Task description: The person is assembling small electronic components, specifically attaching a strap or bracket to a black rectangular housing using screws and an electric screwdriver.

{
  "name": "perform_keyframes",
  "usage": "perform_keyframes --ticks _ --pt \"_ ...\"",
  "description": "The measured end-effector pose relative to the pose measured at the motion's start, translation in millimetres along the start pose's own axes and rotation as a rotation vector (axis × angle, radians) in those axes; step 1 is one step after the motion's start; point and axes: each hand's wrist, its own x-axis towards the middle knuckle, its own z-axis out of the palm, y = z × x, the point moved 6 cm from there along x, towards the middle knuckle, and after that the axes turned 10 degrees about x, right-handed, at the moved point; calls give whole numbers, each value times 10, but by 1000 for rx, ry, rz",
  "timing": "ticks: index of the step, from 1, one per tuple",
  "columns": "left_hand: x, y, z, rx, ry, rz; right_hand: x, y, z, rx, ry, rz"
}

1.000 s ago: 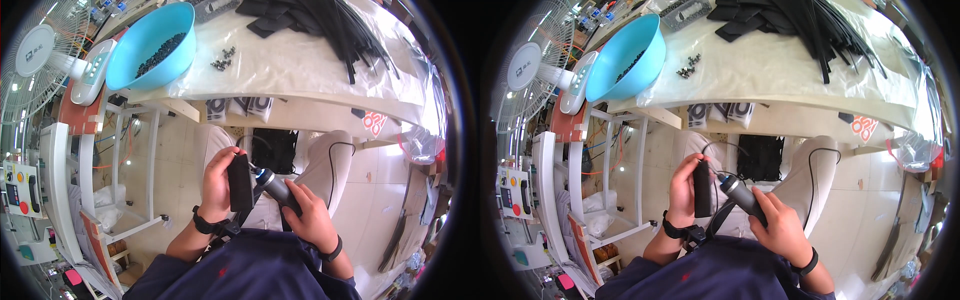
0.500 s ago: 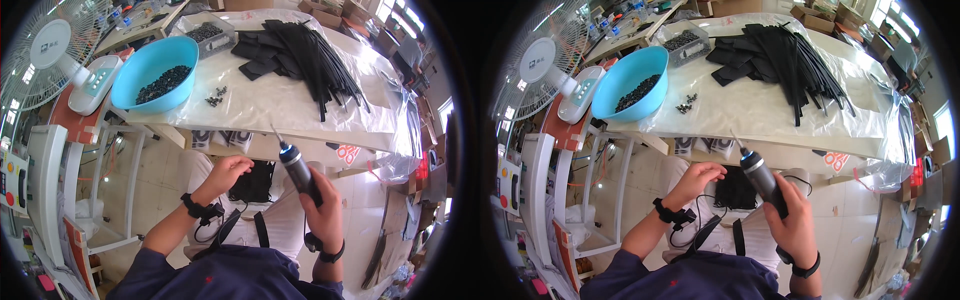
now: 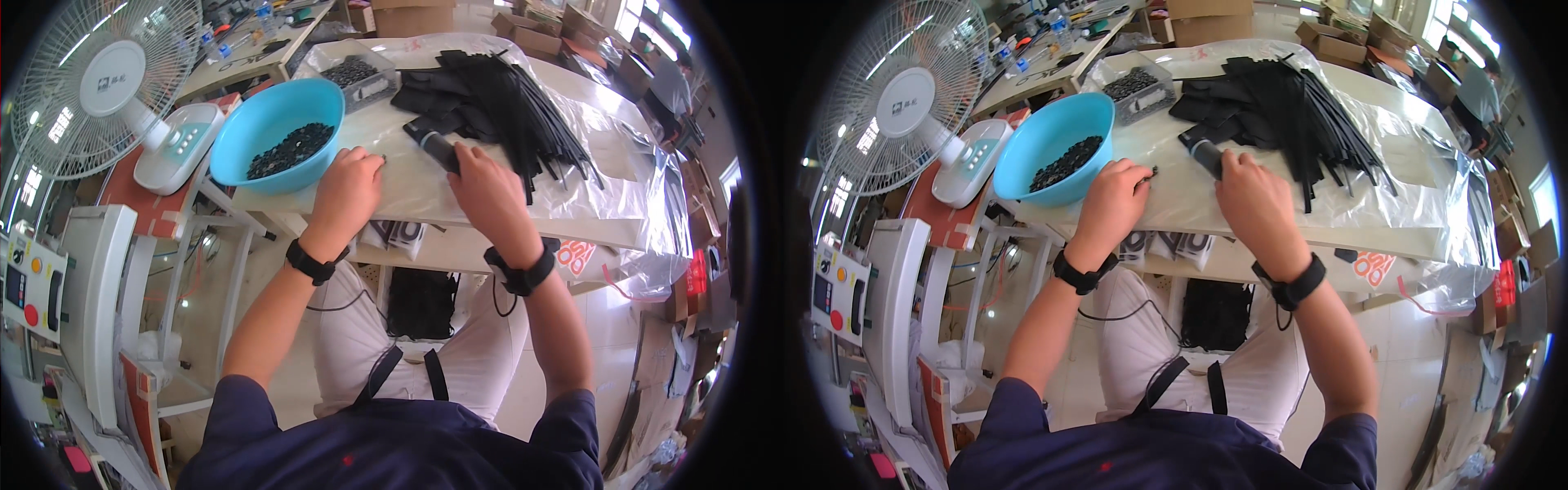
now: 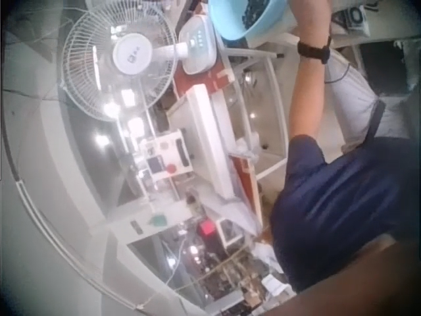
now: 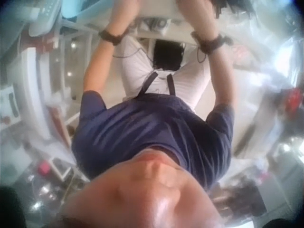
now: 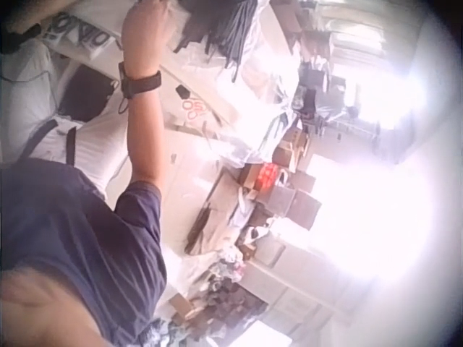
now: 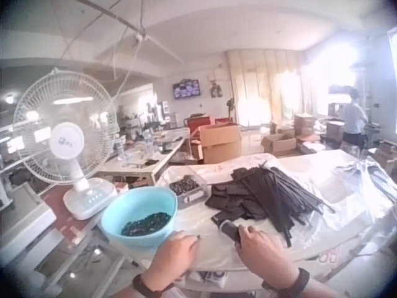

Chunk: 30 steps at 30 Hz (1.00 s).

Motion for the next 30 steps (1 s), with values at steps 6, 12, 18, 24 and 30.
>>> perform_keyframes --ticks 6,12,18,24,30 --pt "1 8 78 60 -105 -3 15 64 168 -74 147 -105" --pt "33 35 79 118 -130 28 -80 183 -288 56 299 -67" --pt "37 117 84 69 -64 94 -317 1129 -707 120 280 293" --pt "-12 423 -105 -87 0 83 -337 1055 -492 0 3 404" --pt "-298 595 -158 -390 -47 -29 -470 1277 -545 68 124 388"
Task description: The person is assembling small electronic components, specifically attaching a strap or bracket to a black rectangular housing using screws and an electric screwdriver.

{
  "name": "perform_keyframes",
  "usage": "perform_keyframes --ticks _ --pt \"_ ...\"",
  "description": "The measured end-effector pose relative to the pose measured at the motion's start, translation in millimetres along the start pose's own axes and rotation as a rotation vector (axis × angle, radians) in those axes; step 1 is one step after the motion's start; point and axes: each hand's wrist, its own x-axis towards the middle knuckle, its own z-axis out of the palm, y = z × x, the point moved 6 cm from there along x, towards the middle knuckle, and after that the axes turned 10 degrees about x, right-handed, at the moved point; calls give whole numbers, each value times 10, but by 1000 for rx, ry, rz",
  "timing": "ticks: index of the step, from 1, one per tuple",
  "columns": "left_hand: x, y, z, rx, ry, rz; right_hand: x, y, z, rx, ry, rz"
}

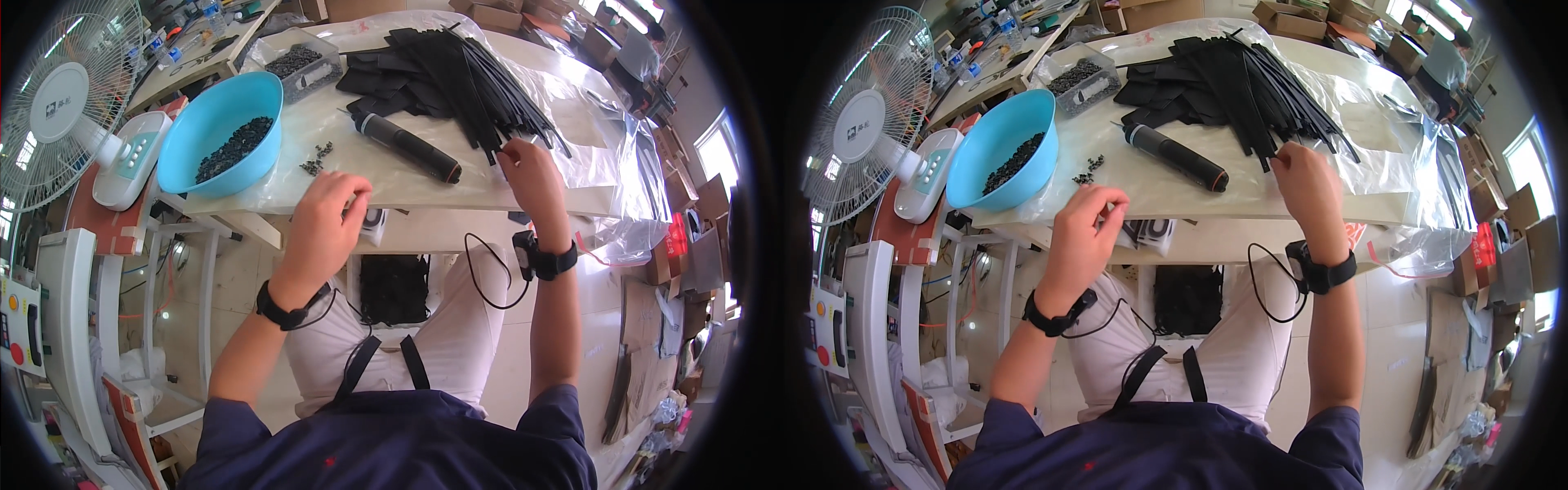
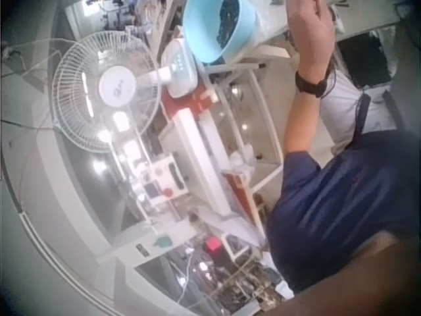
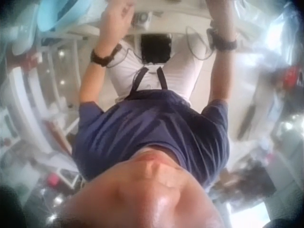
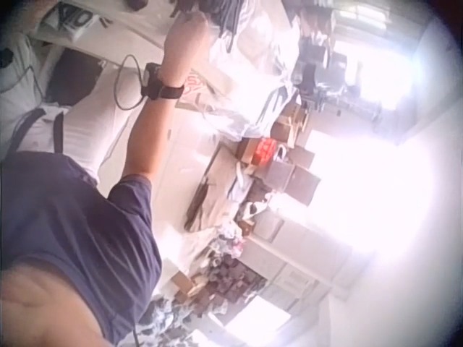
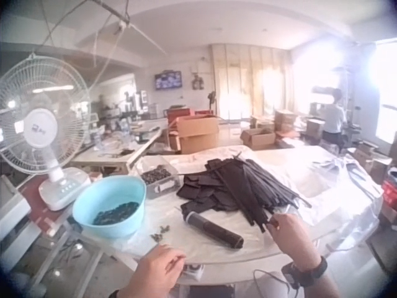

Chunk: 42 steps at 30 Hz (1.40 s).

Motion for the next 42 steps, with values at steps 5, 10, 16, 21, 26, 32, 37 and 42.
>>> perform_keyframes --ticks 5,10,16,21,26,32,37,42 --pt "-262 -21 165 -483 -142 -330 -78 -4 -137 39 17 109" --pt "-426 -102 437 -850 -379 -555 -229 -70 -237 24 166 -40" --pt "-584 73 720 -1260 -521 -820 -407 -110 -46 622 36 132" --pt "-623 181 878 -1366 -537 -840 -625 -132 -90 772 -25 175" --pt "-602 252 892 -1534 -525 -955 -1100 -356 48 983 -197 198" --pt "-635 381 1115 -1763 -570 -942 -1732 -358 218 1172 -375 312" --pt "-563 444 1195 -1703 -529 -847 -2086 -286 319 1160 -473 403" --pt "-516 387 1201 -1562 -483 -800 -2244 -320 347 1138 -570 441"
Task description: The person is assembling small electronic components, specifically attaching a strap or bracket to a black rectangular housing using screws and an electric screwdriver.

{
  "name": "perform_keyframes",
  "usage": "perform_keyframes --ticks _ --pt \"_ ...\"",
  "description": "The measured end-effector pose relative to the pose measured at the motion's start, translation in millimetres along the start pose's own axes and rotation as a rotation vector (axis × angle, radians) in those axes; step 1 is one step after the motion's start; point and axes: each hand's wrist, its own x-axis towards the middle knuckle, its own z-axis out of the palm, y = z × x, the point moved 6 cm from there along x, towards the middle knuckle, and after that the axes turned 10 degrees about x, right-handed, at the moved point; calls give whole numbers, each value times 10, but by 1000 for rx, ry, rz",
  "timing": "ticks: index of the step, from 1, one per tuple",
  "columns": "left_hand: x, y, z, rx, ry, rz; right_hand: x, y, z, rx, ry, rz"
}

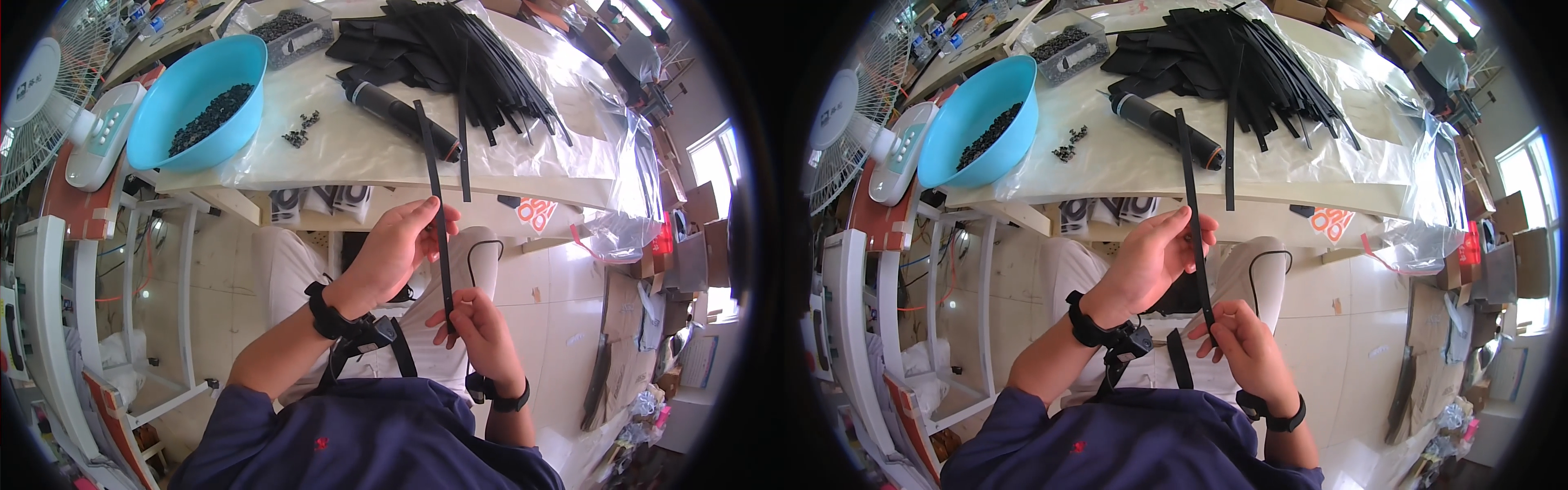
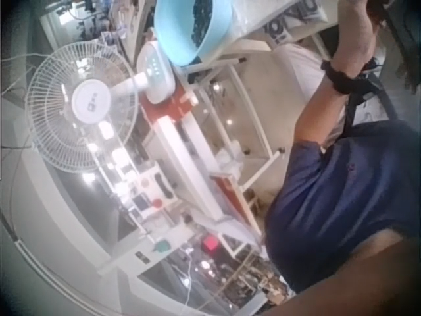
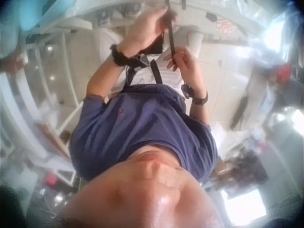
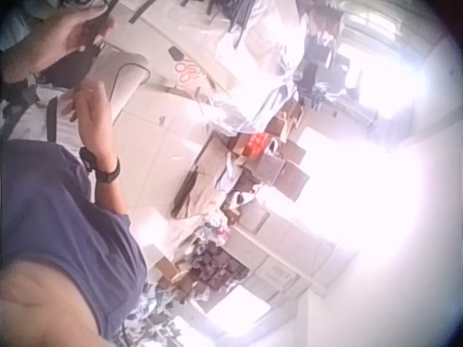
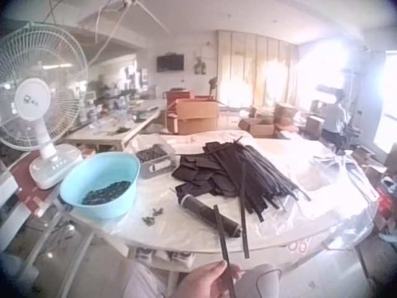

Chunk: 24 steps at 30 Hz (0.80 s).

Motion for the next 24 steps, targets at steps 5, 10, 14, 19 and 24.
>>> perform_keyframes --ticks 5,10,14,19,24 --pt "-6 70 -128 149 81 58 -18 85 81 -10 -81 133" --pt "-106 119 -309 223 140 69 209 -327 -38 -533 -66 -145" --pt "-294 83 -451 313 249 39 756 -1374 3 -724 112 -482" --pt "-473 -64 -503 358 236 17 2041 -1987 -36 -1162 44 -690" --pt "-696 -97 -608 396 276 -11 2686 -1946 23 -1587 78 -489"
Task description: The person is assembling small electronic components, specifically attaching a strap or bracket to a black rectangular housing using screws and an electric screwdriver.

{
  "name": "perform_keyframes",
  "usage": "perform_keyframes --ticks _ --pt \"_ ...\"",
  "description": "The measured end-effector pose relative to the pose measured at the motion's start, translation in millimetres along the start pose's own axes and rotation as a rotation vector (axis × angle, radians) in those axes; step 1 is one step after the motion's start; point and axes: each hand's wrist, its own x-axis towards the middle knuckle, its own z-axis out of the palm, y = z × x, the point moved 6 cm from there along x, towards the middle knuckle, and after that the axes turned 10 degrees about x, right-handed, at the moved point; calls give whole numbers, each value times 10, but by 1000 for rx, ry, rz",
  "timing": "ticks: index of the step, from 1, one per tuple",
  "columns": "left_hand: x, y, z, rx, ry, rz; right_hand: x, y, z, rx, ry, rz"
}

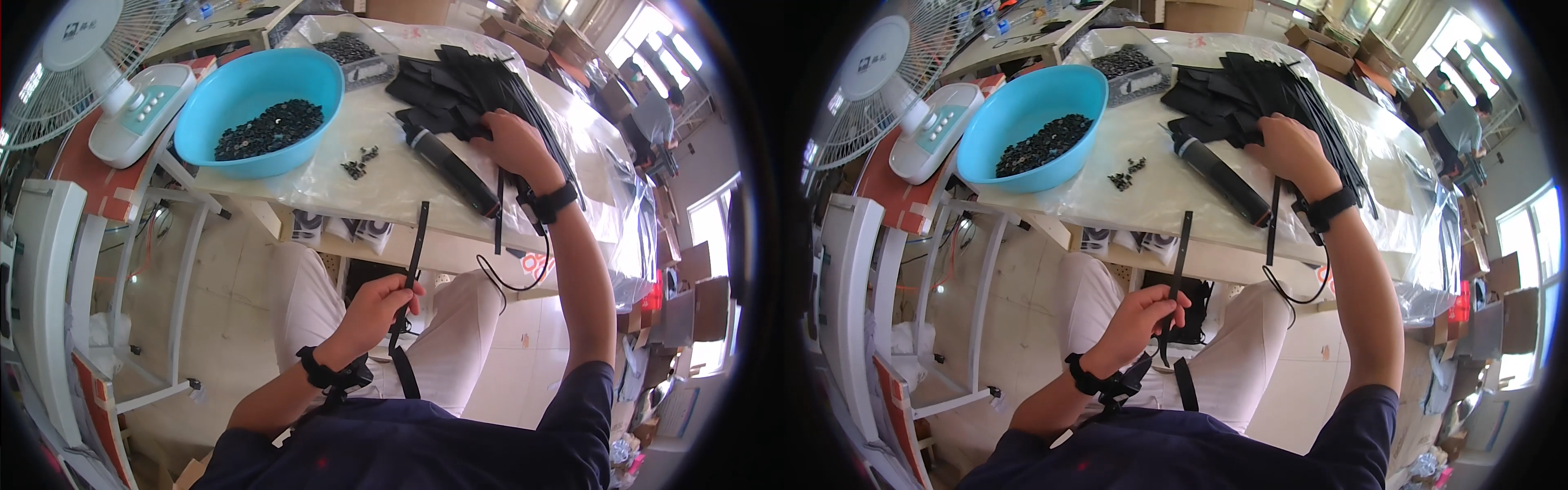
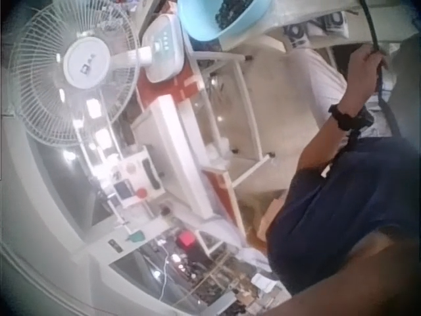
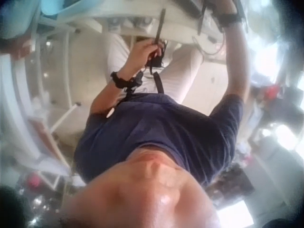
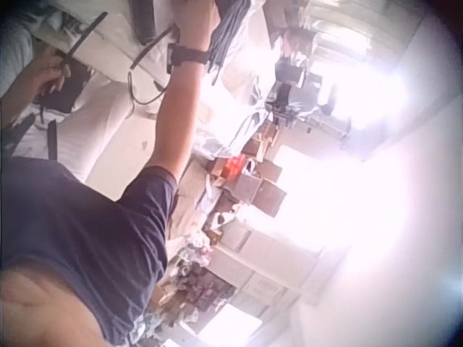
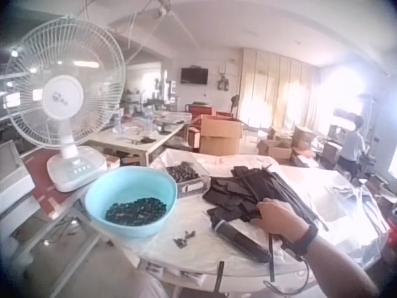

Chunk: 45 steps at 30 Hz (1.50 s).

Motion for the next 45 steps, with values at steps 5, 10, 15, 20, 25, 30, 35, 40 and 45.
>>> perform_keyframes --ticks 5,10,15,20,25,30,35,40,45 --pt "-66 -19 -92 -5 -7 27 4 -64 33 -139 90 -78" --pt "0 93 -110 -85 -27 86 -82 -70 -96 -77 185 -9" --pt "28 156 -48 -140 -48 78 -146 93 -127 31 139 24" --pt "-8 264 25 -170 -29 91 -405 63 -470 418 482 76" --pt "-212 639 113 -5 -45 233 -933 -82 -432 1113 462 159" --pt "-327 905 272 82 -24 322 -1642 -366 -152 1368 562 157" --pt "-308 824 379 217 123 341 -2003 -415 -1 1399 675 216" --pt "-345 771 379 365 179 415 -2105 -449 136 1363 631 287" --pt "-375 712 335 433 195 394 -2134 -494 228 1384 609 295"
